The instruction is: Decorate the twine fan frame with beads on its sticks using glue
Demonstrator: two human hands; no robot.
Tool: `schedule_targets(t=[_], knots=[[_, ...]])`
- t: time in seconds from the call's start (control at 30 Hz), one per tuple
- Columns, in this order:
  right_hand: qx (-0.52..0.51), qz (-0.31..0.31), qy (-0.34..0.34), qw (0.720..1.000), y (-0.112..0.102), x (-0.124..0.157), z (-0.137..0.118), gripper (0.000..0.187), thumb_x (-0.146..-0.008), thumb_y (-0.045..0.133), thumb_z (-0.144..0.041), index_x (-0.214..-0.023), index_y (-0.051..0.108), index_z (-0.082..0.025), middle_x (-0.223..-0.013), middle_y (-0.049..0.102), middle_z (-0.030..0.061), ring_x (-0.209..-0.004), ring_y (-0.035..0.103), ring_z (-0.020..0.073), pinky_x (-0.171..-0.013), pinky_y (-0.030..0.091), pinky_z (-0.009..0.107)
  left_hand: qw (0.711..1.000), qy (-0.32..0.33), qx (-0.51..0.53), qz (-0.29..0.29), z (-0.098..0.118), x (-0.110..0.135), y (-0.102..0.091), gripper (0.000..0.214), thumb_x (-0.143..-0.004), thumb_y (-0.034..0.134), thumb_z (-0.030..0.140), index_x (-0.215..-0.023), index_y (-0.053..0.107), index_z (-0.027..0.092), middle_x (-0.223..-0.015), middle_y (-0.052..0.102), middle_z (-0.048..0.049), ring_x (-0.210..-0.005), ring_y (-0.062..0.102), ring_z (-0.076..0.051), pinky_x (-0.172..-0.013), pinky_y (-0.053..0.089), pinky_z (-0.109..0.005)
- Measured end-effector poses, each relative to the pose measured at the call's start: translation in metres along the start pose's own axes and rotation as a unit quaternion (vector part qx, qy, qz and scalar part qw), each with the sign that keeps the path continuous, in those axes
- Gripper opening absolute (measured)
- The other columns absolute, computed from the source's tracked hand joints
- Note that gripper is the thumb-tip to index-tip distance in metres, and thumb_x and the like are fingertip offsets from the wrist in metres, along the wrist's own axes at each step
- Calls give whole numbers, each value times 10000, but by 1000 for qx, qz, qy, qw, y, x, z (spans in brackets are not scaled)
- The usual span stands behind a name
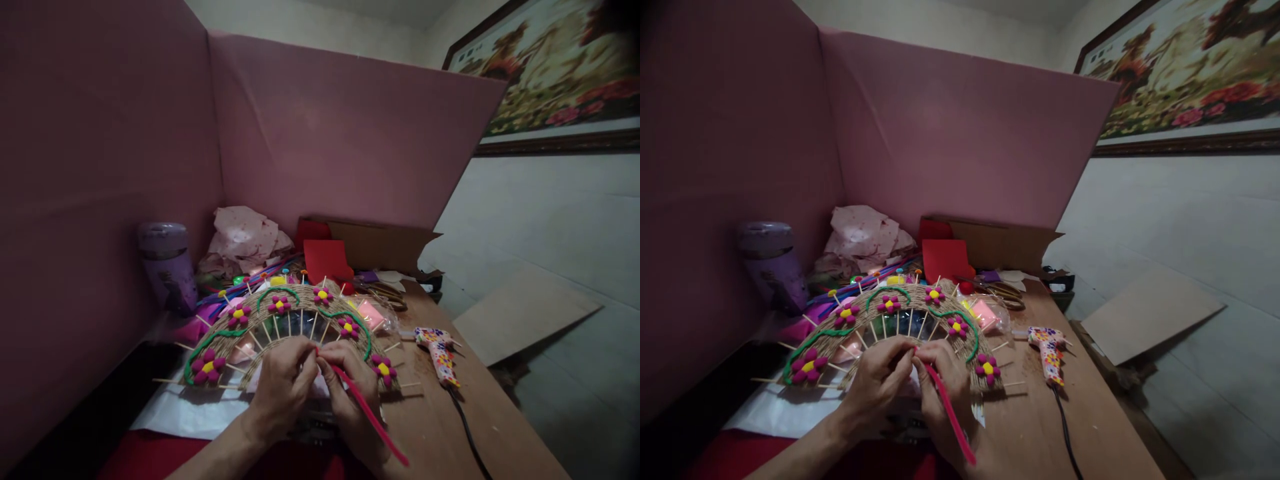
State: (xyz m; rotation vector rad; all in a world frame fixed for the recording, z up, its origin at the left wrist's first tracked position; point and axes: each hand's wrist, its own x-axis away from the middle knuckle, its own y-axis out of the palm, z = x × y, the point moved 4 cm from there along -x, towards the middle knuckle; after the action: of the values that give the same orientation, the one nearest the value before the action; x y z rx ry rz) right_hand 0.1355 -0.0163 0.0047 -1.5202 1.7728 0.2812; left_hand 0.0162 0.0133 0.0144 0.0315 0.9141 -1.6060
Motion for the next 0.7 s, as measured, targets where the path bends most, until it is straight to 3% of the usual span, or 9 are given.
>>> schedule_targets(t=[0.1,0.3,0.47,0.7], knots=[[8,15,3,1000,-2,-1,0,98,-856,479,-181,-857,576,-202,-832,595,32,-779,556,151,-698,438,269,995,-57,81,-14,0,-1,1,242,-841,417,255,-695,587,164,-632,573,-14,-607,506,-125,-586,368,-234],[-16,44,97,994,-7,-4,16,127,-864,477,-275,-779,538,-202,-694,537,-8,-650,509,131,-606,403,238,985,-68,156,-32,4,-2,0,217,-837,455,303,-824,626,169,-692,600,-19,-660,536,-132,-628,395,-233],[-25,24,94,995,-6,-3,22,130,-858,492,-282,-770,539,-198,-724,528,0,-696,499,136,-663,400,253,969,-113,213,-51,-1,-4,0,252,-828,464,347,-774,616,153,-657,582,-18,-600,514,-117,-565,393,-217],[-106,35,109,988,-6,-7,21,106,-837,526,-279,-782,549,-192,-700,517,-1,-632,486,123,-584,402,233,954,-120,254,-103,-1,-7,5,234,-789,511,331,-738,628,134,-655,595,-32,-609,528,-120,-577,411,-220]])
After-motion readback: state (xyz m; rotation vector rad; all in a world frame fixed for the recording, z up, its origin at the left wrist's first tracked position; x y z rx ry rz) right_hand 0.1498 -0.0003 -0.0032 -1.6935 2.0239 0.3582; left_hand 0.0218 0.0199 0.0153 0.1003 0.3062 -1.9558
